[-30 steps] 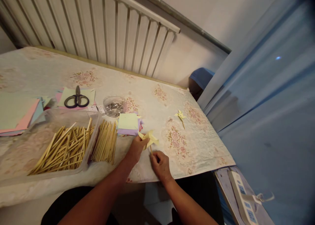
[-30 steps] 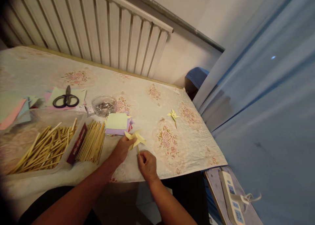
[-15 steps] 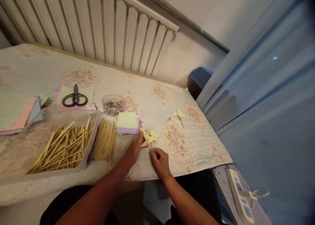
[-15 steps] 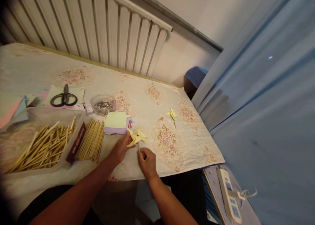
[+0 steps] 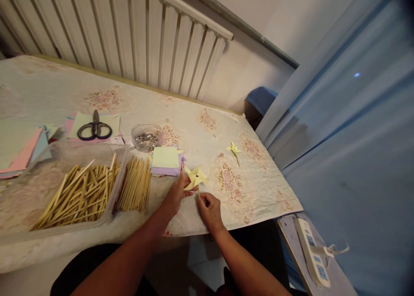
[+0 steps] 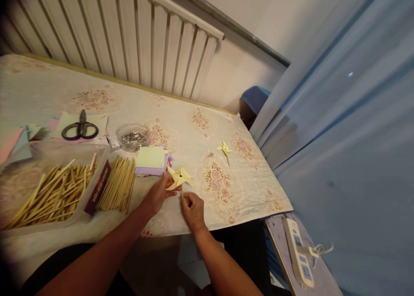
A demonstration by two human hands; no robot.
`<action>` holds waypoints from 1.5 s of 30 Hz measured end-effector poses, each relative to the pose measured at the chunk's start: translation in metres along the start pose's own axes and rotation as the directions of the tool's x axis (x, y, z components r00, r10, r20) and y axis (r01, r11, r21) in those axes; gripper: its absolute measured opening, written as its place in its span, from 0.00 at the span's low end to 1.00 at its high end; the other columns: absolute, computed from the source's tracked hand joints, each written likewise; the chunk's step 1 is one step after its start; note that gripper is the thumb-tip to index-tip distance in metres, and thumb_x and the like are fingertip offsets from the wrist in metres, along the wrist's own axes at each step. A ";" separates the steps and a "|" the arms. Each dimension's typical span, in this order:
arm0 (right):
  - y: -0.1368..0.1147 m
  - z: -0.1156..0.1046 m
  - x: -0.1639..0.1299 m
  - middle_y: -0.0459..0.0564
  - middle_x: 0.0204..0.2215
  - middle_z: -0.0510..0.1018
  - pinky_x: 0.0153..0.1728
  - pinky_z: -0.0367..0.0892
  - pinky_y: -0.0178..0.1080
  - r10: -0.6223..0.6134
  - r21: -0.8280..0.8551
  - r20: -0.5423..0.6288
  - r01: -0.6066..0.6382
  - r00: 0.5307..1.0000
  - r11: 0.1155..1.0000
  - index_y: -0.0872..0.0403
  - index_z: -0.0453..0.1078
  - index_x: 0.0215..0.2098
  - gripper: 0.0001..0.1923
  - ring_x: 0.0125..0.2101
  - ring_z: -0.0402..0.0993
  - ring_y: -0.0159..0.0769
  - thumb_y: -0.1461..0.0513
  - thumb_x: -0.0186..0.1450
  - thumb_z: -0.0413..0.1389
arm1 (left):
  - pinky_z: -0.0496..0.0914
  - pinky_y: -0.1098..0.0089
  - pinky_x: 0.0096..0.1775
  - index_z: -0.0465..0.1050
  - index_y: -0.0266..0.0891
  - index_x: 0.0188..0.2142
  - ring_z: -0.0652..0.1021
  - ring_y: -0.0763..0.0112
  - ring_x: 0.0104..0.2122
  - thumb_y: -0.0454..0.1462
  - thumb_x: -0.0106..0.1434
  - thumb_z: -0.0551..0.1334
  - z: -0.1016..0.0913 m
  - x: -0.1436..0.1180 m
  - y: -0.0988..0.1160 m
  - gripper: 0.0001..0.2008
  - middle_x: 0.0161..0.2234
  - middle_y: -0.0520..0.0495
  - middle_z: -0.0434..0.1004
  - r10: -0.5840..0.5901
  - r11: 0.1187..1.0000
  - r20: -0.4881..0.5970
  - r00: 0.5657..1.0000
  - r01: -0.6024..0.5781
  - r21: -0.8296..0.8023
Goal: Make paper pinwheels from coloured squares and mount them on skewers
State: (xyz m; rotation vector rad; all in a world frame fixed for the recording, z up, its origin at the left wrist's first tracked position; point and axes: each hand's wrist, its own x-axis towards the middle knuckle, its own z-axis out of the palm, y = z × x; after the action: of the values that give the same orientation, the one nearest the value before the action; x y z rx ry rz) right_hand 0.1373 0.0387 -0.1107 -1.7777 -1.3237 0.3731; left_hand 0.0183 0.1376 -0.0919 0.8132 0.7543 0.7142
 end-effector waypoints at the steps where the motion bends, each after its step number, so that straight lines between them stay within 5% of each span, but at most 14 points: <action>1: 0.000 0.000 0.000 0.44 0.20 0.71 0.26 0.58 0.32 0.000 0.002 -0.001 0.000 1.000 1.000 0.55 0.73 0.27 0.09 0.23 0.63 0.30 0.62 0.61 0.52 | 0.68 0.66 0.37 0.75 0.35 0.42 0.78 0.59 0.38 0.62 0.58 0.50 0.000 0.000 0.000 0.35 0.43 0.36 0.78 0.000 1.000 -0.003 1.000 0.000 -0.002; 31: 0.001 0.002 0.005 0.45 0.21 0.72 0.26 0.60 0.33 0.021 0.038 -0.039 -0.019 0.999 0.999 0.55 0.74 0.29 0.10 0.22 0.63 0.30 0.62 0.61 0.52 | 0.70 0.65 0.34 0.68 0.35 0.37 0.79 0.64 0.30 0.60 0.57 0.55 -0.002 -0.002 -0.001 0.28 0.33 0.39 0.79 -0.105 0.991 -0.096 0.990 0.096 -0.094; 40: 0.004 0.003 0.012 0.43 0.19 0.69 0.24 0.57 0.32 0.041 0.035 -0.092 -0.038 0.995 0.999 0.55 0.71 0.24 0.09 0.21 0.61 0.29 0.63 0.60 0.52 | 0.71 0.65 0.31 0.68 0.34 0.36 0.79 0.65 0.27 0.57 0.63 0.47 0.001 -0.003 0.004 0.28 0.28 0.41 0.78 -0.128 0.989 -0.197 0.972 0.110 -0.100; 45: 0.012 0.001 0.024 0.42 0.18 0.67 0.24 0.57 0.32 0.065 0.046 -0.165 -0.059 0.984 0.997 0.54 0.70 0.23 0.08 0.21 0.60 0.29 0.63 0.58 0.52 | 0.70 0.67 0.30 0.70 0.34 0.34 0.79 0.67 0.26 0.55 0.64 0.50 -0.001 -0.003 0.005 0.25 0.28 0.42 0.78 -0.142 0.988 -0.152 0.978 0.131 -0.077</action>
State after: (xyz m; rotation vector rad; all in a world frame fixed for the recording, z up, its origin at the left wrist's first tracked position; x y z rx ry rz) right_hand 0.1534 0.0600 -0.1146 -1.7784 -1.1384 0.2775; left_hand 0.0148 0.1377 -0.0869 0.6427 0.9149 0.6819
